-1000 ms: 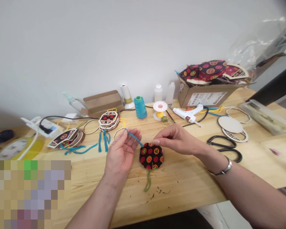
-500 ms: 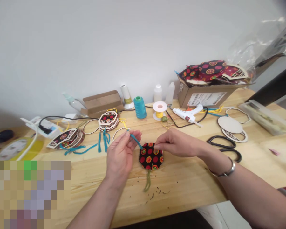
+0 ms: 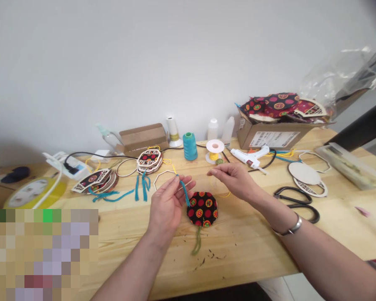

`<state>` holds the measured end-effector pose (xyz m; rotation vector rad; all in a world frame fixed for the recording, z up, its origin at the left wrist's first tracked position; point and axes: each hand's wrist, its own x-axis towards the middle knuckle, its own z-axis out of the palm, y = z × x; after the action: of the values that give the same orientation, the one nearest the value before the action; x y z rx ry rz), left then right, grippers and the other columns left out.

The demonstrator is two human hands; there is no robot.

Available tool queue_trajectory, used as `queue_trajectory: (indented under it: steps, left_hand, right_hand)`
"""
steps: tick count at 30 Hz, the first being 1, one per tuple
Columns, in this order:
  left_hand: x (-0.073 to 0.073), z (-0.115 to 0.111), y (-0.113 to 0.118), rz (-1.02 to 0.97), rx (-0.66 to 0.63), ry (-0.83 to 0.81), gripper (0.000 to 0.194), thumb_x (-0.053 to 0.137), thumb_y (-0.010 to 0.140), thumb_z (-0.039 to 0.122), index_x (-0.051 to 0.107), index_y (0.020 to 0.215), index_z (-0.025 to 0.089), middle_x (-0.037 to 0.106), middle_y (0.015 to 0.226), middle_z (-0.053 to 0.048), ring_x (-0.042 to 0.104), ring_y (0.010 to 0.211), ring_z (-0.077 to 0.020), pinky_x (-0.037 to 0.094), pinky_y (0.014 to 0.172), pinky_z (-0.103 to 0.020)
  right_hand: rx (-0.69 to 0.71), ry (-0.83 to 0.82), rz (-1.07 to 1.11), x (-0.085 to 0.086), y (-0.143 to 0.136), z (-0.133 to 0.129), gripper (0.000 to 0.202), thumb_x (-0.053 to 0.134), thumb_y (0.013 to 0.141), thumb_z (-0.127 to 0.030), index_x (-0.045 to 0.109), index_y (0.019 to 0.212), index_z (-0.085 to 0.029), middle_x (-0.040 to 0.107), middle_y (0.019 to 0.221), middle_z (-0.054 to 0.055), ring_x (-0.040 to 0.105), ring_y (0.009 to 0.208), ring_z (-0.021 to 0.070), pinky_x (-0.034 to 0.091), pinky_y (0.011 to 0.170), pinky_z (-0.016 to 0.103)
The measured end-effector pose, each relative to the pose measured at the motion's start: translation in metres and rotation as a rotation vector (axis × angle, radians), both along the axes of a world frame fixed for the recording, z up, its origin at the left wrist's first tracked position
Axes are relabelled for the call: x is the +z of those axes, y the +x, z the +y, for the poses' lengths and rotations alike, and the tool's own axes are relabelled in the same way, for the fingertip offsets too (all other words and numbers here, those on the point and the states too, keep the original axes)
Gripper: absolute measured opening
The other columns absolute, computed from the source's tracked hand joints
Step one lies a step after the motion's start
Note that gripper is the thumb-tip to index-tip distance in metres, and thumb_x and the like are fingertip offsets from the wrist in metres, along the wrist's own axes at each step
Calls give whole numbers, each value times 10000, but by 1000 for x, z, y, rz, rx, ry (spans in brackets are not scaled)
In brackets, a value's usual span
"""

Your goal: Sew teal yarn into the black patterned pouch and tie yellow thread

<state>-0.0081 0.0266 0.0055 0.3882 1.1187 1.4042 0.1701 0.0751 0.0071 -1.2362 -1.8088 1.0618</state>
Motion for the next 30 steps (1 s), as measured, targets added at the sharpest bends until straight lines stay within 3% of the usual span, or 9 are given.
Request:
queue_trajectory:
  steps: [5, 10, 13, 15, 18, 21, 25, 28, 30]
  left_hand:
    - [-1, -1, 0, -4, -19, 21, 92, 646, 722, 196, 653, 783, 127, 723, 784, -89, 689, 715, -195, 532, 594, -259]
    - [-1, -2, 0, -21, -63, 43, 89, 628, 738, 193, 659, 761, 113, 711, 743, -82, 675, 681, -167, 533, 600, -250]
    - [-2, -3, -1, -21, -70, 55, 91, 634, 736, 195, 666, 752, 112, 705, 737, -68, 674, 698, -167, 535, 596, -243]
    - [-3, -3, 0, -13, -76, 52, 100, 638, 736, 202, 669, 756, 109, 707, 749, -73, 674, 702, -169, 537, 599, -245]
    - [-3, -4, 2, -2, -86, 37, 118, 647, 734, 215, 667, 777, 107, 713, 780, -89, 678, 713, -178, 543, 613, -259]
    - [-2, -5, 4, -19, -97, 21, 106, 644, 735, 201, 662, 789, 112, 715, 783, -90, 683, 722, -184, 548, 623, -266]
    - [-1, -6, 5, -59, -110, 6, 78, 598, 765, 161, 657, 785, 114, 714, 771, -85, 684, 673, -172, 552, 569, -247]
    - [1, -5, 4, -86, -107, -14, 111, 552, 796, 145, 658, 782, 113, 714, 768, -87, 681, 628, -160, 545, 510, -216]
    - [2, -3, 3, -119, -101, -23, 135, 529, 810, 125, 660, 779, 113, 717, 783, -87, 674, 602, -138, 535, 478, -184]
  right_hand:
    - [-143, -11, 101, 0, -2, 0, 296, 517, 799, -362, 694, 784, -125, 403, 497, -46, 310, 488, 82, 269, 486, 238]
    - [-105, 29, 17, -7, 1, 4, 278, 494, 818, -334, 682, 754, -139, 496, 538, -15, 414, 523, 105, 340, 531, 257]
    - [-104, 236, -182, -12, 2, 4, 200, 496, 808, -211, 680, 847, -144, 630, 788, 70, 550, 731, 177, 421, 678, 323]
    - [-141, 416, -226, -13, 0, 2, 227, 473, 812, -151, 658, 944, -144, 628, 953, 112, 560, 881, 212, 433, 779, 362]
    - [-93, 535, -151, -11, -6, -7, 226, 433, 844, -128, 634, 939, -162, 622, 947, 105, 560, 913, 201, 449, 809, 358]
    - [49, 490, -51, -9, -12, -16, 264, 435, 832, -102, 584, 1035, -183, 610, 1019, 93, 548, 988, 191, 441, 875, 374]
    - [265, 232, 63, -10, -14, -18, 458, 426, 821, -87, 406, 1266, -190, 530, 1204, 105, 566, 978, 156, 455, 877, 364]
    - [350, 56, 130, -9, -12, -16, 437, 422, 843, -125, 377, 1272, -196, 573, 1070, 75, 567, 721, 102, 485, 685, 285]
    - [363, 30, 178, -7, -11, -15, 342, 444, 847, -151, 441, 1187, -183, 576, 905, 35, 516, 648, 92, 450, 606, 249]
